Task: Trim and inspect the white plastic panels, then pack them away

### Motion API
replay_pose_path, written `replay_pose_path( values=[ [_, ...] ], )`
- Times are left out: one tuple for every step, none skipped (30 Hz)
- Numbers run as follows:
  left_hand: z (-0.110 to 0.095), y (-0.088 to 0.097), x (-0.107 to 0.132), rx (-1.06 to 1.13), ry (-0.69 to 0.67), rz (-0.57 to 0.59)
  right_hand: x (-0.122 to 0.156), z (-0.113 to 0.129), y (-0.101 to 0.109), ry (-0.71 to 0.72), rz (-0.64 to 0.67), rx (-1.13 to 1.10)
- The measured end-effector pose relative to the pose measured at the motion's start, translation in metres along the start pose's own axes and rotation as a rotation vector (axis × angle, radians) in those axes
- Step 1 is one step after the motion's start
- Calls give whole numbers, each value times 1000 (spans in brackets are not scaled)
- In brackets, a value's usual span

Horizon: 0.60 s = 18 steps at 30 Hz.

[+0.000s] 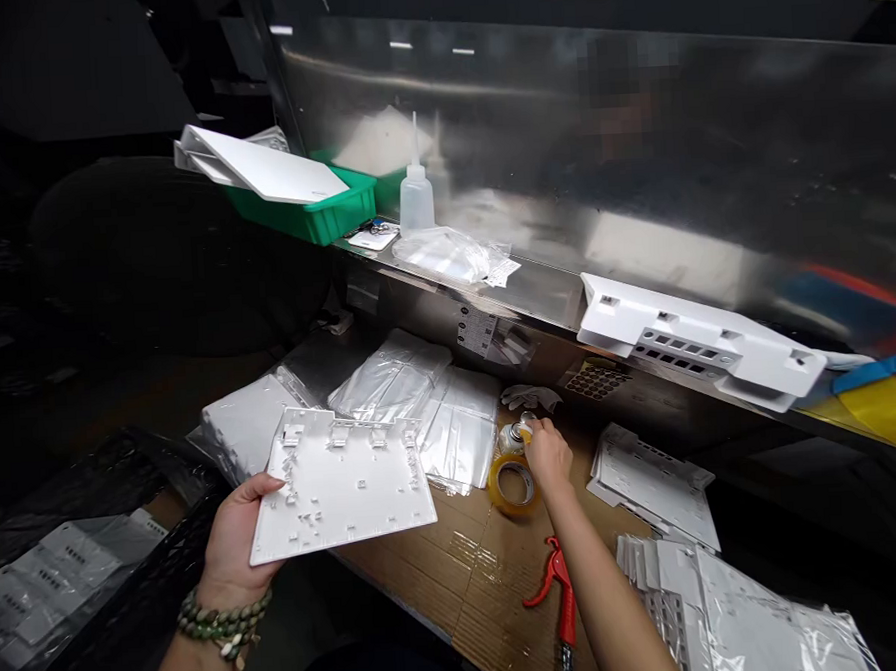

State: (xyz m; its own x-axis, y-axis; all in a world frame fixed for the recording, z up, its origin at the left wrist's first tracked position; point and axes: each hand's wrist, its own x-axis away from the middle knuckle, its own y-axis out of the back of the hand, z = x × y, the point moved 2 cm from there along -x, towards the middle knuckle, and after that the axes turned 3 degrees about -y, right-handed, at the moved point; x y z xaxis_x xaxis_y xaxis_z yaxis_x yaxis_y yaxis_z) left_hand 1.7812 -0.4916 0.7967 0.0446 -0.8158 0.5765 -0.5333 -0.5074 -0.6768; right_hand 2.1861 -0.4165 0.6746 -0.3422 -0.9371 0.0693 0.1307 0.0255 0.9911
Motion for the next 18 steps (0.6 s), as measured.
replay_pose_path(
  values=[
    [0,-3,-1,8,5,14,-3,3,0,14,1,15],
    [0,-7,-2,19,6,33,-6,5,-1,30,5,27],
    [0,-11,-3,30,2,58,-7,7,-1,46,10,35],
    [0,-15,-4,39,-10,86,-8,8,-1,58,15,41],
    [-1,-20,-4,50,-28,117,-9,9,-2,66,19,43],
    [-1,-25,-4,61,-47,149,-9,10,-2,70,22,41],
    [-1,-30,-4,74,-62,180,-10,11,-2,70,23,35],
    [-1,-34,-4,88,-69,205,-11,11,-1,67,22,25],
    [-1,-38,-3,101,-71,225,-11,12,-1,62,18,11],
    [0,-42,-2,112,-68,244,-13,12,1,57,14,-7],
    [0,-46,-1,119,-67,258,-14,12,3,52,9,-29],
    [0,-48,0,123,-71,269,-14,13,6,46,0,-56],
    [0,-50,0,124,-79,276,-13,15,12,42,-14,-88],
    [0,-52,1,123,-91,283,-10,18,19,42,-33,-127],
    [1,-54,2,119,-102,290,-4,24,29,47,-56,-169],
    [2,-56,3,112,-113,297,7,31,41,60,-79,-206],
    [4,-57,4,104,-124,305,23,42,54,100,-101,-271],
    [6,-59,4,95,-134,311,43,56,69,149,-113,-334]
  ],
)
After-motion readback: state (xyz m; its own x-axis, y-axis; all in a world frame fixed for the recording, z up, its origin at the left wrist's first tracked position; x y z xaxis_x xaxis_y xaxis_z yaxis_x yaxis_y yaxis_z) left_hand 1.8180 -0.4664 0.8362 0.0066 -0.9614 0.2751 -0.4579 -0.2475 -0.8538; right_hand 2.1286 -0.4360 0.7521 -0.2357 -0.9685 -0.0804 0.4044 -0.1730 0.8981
